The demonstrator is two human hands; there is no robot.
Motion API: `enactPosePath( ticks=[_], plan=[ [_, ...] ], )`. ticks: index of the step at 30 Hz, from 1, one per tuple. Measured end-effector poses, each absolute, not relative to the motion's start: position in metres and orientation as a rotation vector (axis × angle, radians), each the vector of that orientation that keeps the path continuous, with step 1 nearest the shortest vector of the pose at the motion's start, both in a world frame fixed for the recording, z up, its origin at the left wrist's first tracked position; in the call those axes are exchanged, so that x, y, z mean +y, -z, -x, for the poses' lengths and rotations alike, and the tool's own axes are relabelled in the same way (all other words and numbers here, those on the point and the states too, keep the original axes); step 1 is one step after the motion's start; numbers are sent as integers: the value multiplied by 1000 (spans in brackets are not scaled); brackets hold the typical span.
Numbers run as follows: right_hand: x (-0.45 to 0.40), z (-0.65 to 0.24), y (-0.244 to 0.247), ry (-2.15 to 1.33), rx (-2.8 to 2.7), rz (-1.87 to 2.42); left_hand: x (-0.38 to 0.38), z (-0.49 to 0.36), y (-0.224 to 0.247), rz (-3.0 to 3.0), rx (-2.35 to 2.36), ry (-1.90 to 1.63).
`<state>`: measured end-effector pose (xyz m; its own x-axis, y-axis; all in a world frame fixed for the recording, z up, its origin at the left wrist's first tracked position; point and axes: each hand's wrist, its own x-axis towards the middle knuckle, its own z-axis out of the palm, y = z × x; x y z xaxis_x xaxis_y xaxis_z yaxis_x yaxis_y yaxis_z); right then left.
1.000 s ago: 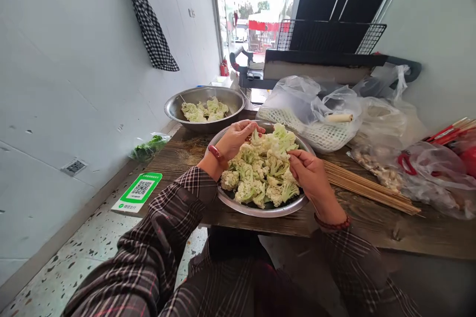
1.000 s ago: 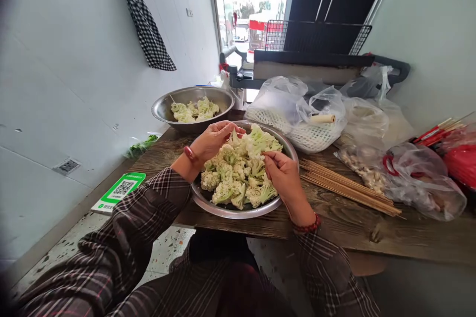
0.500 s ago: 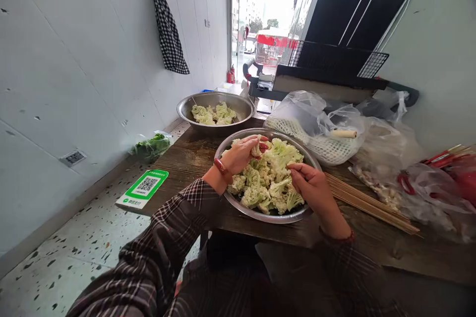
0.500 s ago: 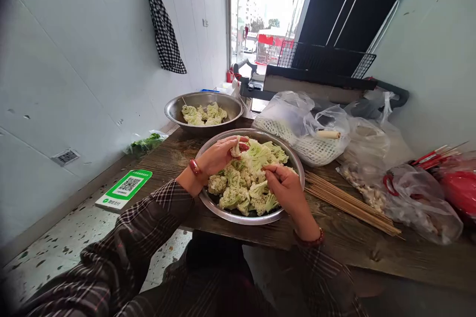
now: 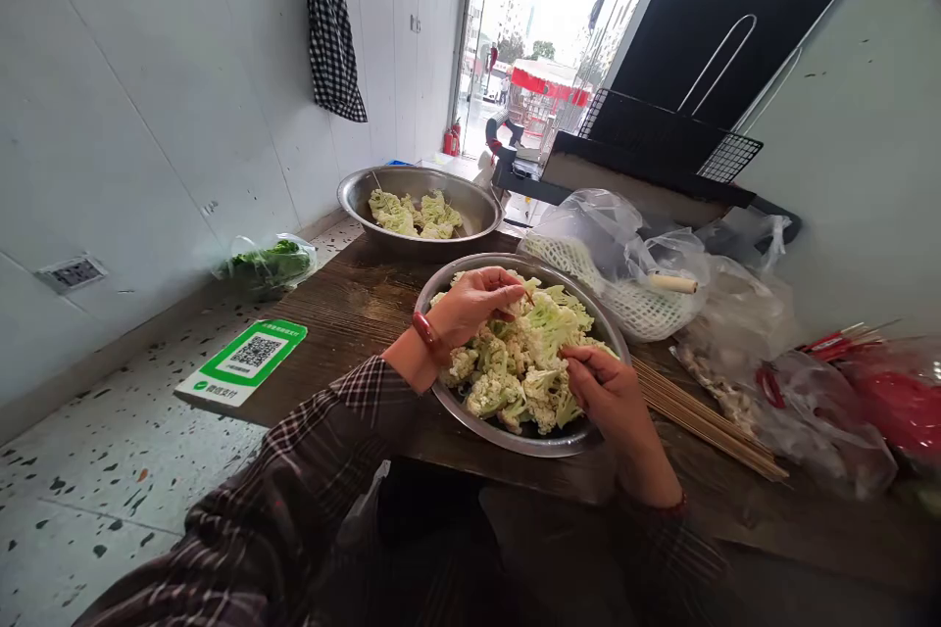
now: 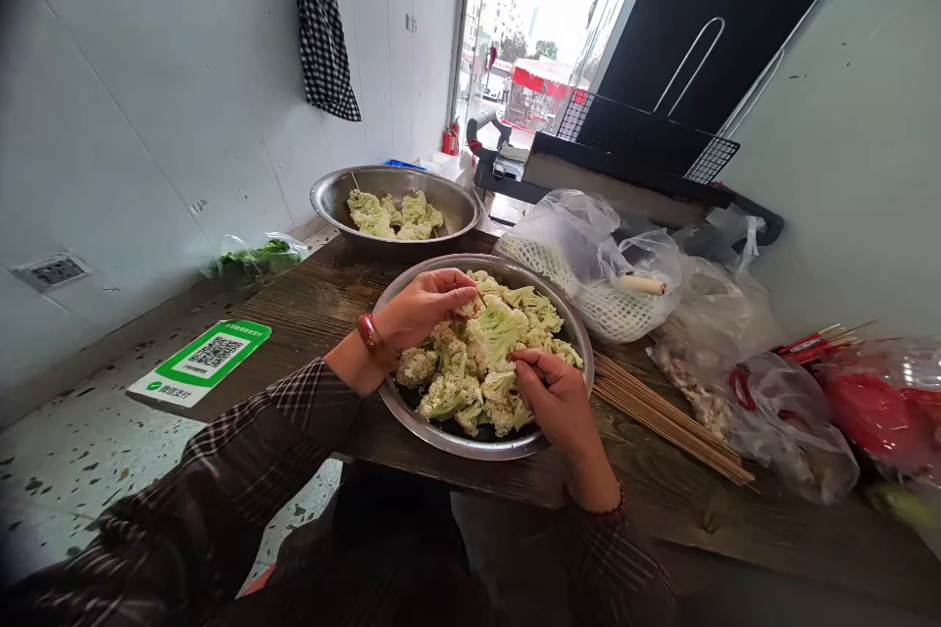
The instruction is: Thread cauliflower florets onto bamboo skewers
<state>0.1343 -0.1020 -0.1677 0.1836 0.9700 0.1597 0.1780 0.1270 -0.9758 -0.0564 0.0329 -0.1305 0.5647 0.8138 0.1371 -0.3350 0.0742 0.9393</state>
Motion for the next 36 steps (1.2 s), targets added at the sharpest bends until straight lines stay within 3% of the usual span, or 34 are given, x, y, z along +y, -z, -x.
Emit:
enactPosePath(
  ticks=[7,24,36],
  plan=[
    [-103,-133,166,-824,-1223,1339,32,57,130,-1097,464,-873],
    [-103,-133,168,-852,-1204,1307,31,54,128,-1326,613,-1211],
    [-103,-133,168,-846,-1219,1335,23,56,118,-1865,957,-1337]
  ],
)
